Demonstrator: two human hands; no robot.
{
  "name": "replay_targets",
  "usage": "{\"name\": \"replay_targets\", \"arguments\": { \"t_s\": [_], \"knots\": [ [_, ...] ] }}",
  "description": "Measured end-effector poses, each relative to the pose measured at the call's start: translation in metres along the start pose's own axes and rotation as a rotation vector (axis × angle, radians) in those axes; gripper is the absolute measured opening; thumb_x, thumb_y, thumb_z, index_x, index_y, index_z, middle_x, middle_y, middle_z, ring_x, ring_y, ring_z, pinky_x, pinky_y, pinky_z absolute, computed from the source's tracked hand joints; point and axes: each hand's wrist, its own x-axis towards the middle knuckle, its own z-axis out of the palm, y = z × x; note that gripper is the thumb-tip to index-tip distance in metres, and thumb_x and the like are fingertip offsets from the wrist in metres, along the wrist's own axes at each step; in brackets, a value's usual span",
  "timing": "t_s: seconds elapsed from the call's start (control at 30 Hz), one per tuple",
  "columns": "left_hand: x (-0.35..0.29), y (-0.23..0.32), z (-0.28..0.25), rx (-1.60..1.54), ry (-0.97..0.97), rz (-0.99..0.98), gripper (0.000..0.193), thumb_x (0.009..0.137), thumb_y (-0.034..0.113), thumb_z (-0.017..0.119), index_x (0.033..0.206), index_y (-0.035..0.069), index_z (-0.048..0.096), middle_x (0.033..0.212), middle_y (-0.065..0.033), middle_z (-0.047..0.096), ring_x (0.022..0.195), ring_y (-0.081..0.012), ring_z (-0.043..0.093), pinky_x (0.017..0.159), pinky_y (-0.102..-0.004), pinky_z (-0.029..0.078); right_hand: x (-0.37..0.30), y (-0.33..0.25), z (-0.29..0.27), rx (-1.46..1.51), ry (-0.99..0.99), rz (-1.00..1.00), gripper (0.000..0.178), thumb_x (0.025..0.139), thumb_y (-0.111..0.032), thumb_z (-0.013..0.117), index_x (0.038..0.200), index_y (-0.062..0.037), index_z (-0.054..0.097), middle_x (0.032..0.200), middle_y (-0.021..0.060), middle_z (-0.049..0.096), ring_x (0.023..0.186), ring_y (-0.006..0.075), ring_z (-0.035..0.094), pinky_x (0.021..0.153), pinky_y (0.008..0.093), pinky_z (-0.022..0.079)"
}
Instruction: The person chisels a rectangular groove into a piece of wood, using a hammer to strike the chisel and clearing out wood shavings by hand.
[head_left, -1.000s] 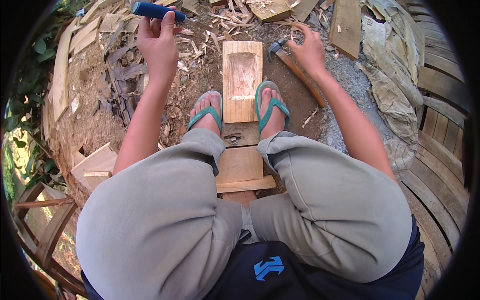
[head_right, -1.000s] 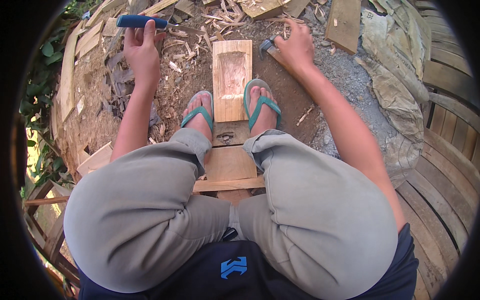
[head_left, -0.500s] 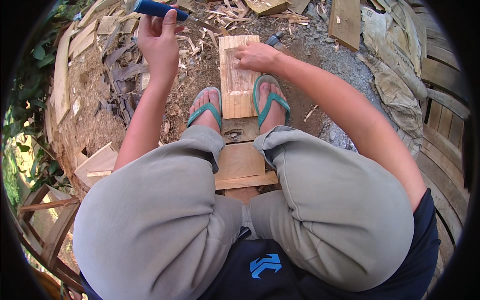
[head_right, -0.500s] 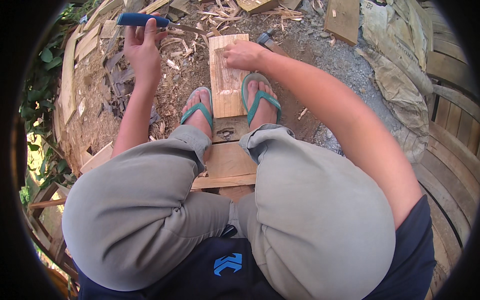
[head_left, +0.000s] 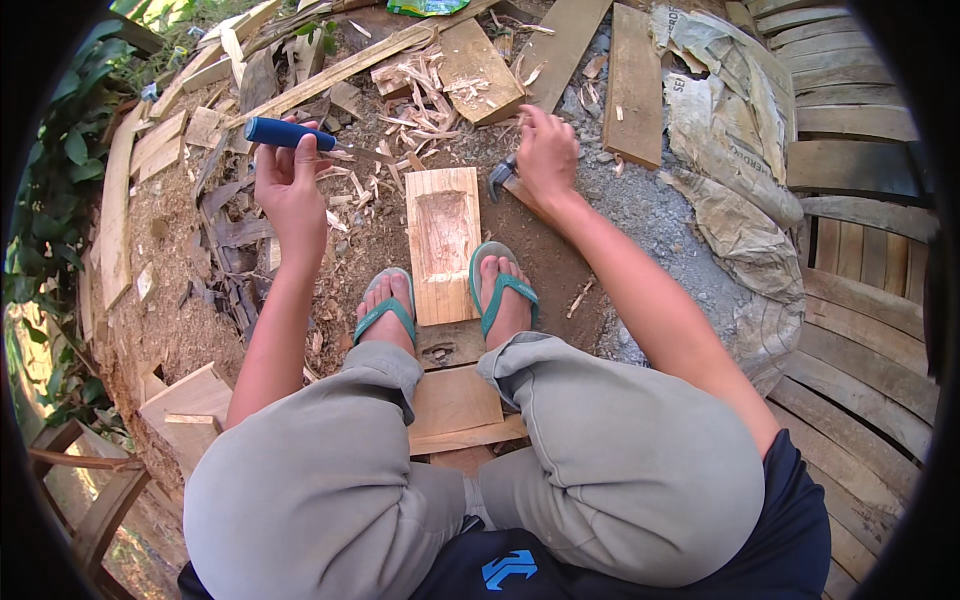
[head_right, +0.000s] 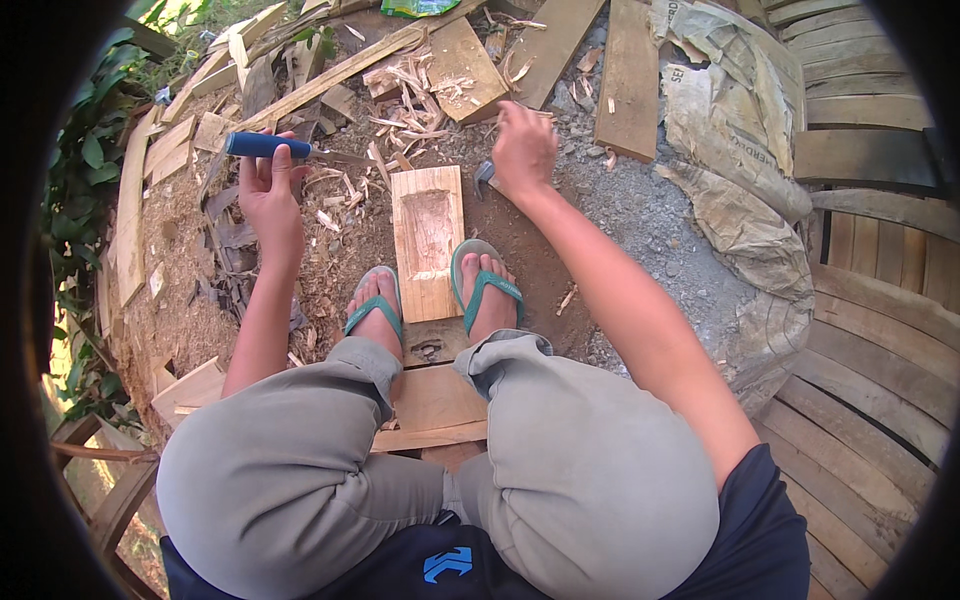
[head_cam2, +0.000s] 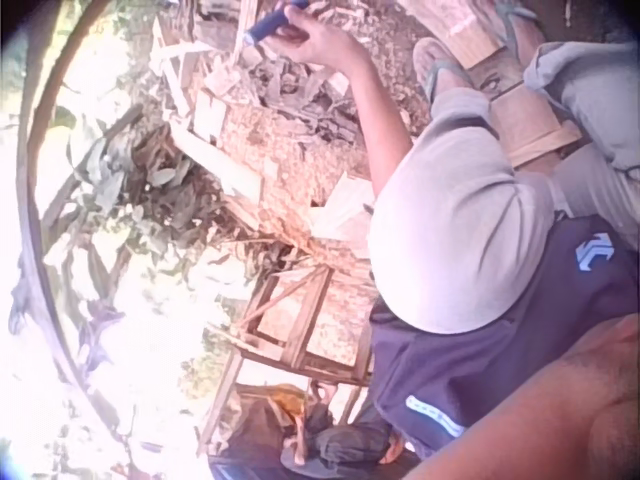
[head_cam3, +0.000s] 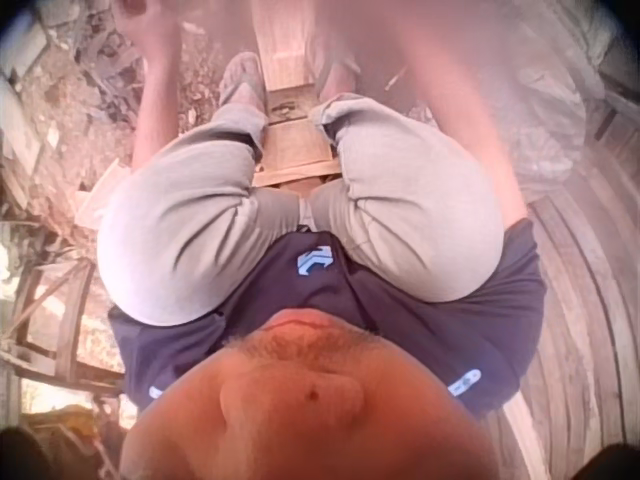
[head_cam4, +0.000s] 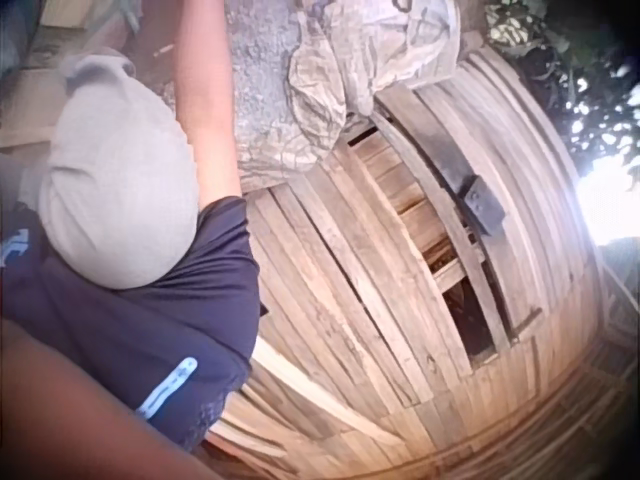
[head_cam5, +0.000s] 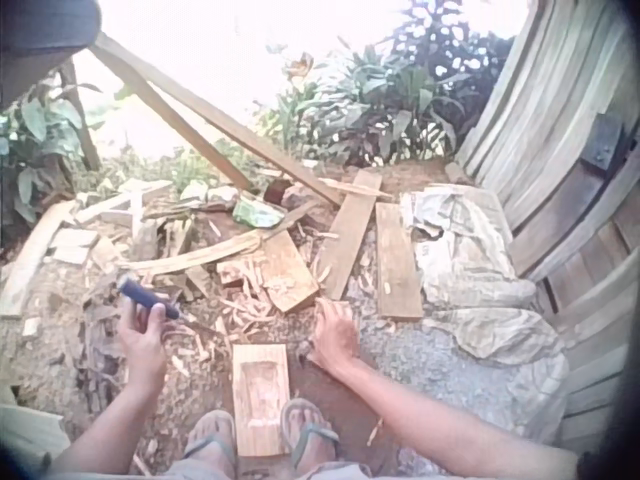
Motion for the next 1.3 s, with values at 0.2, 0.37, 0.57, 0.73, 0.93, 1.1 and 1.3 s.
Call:
{"name": "replay_targets", "arguments": {
  "t_s": [0.2, 0.37, 0.57, 0.73, 0.93, 1.1, 1.3],
  "knots": [
    [0.003, -0.001, 0.001, -0.01, -0.013, 0.023, 0.032, 0.103, 0.013, 0.063, 0.132, 0.002, 0.054, 0.117, -0.0104, 0.07, 0.102, -0.0132, 0.067, 0.075, -0.0268, 0.058, -0.021, -0.005, -0.004, 0.2, -0.24, 0.043, 0.023, 0.091, -0.024, 0.07, 0.108, -0.0098, 0.076, 0.102, 0.0075, 0.073, 0.099, 0.0318, 0.066, 0.097, 0.0431, 0.049],
    [0.001, 0.002, 0.004, -0.004, -0.04, 0.045, 0.031, 0.103, 0.012, 0.063, 0.13, 0.002, 0.055, 0.116, -0.0098, 0.07, 0.101, -0.0133, 0.067, 0.075, -0.027, 0.058, -0.065, -0.059, 0.021, 0.035, -0.748, -0.346, 0.027, 0.08, -0.036, 0.08, 0.089, -0.0109, 0.079, 0.088, 0.0073, 0.076, 0.097, 0.0299, 0.068, 0.086, 0.0443, 0.05],
    [-0.005, 0.001, 0.005, 0.001, -0.034, 0.013, 0.028, 0.103, 0.01, 0.062, 0.129, 0.002, 0.055, 0.116, -0.0092, 0.07, 0.1, -0.0127, 0.067, 0.073, -0.026, 0.057, -0.075, -0.067, 0.045, -0.28, -0.823, -0.655, 0.028, 0.075, -0.036, 0.082, 0.085, -0.011, 0.078, 0.088, 0.0081, 0.076, 0.097, 0.0264, 0.069, 0.081, 0.0435, 0.047],
    [-0.003, 0.001, 0.003, 0.015, -0.03, 0.013, 0.03, 0.103, 0.011, 0.061, 0.131, 0.002, 0.054, 0.118, -0.0108, 0.069, 0.101, -0.0138, 0.067, 0.074, -0.0269, 0.059, -0.086, -0.067, 0.056, -0.221, -0.799, -0.762, 0.015, 0.076, -0.022, 0.075, 0.086, -0.0102, 0.077, 0.086, 0.0085, 0.075, 0.095, 0.0269, 0.07, 0.081, 0.0444, 0.046],
    [-0.003, -0.001, 0.004, 0.037, -0.037, 0.014, 0.034, 0.104, 0.014, 0.061, 0.134, 0.001, 0.052, 0.121, -0.0122, 0.069, 0.104, -0.015, 0.067, 0.077, -0.0287, 0.061, -0.102, -0.06, 0.06, -0.184, -0.734, -0.7, 0.012, 0.076, -0.016, 0.07, 0.085, -0.0094, 0.075, 0.085, 0.0106, 0.074, 0.094, 0.0289, 0.069, 0.082, 0.0461, 0.046],
    [-0.001, 0.0, -0.004, 0.041, -0.026, 0.014, 0.033, 0.104, 0.014, 0.061, 0.134, 0.002, 0.053, 0.121, -0.0118, 0.069, 0.104, -0.0139, 0.067, 0.077, -0.0281, 0.06, -0.058, -0.067, 0.038, 0.114, -0.54, -0.285, 0.01, 0.08, -0.016, 0.068, 0.086, -0.0116, 0.074, 0.081, 0.0086, 0.073, 0.092, 0.0279, 0.068, 0.085, 0.0437, 0.05],
    [0.001, 0.002, -0.001, 0.028, -0.018, 0.055, 0.028, 0.103, 0.012, 0.063, 0.127, 0.001, 0.055, 0.116, -0.0119, 0.07, 0.103, -0.0143, 0.067, 0.074, -0.027, 0.06, -0.015, -0.021, 0.008, 0.346, 0.008, 0.335, 0.057, 0.083, -0.007, 0.07, 0.136, -0.0055, 0.05, 0.118, 0.015, 0.059, 0.107, 0.0296, 0.063, 0.096, 0.0439, 0.049]
  ]
}}
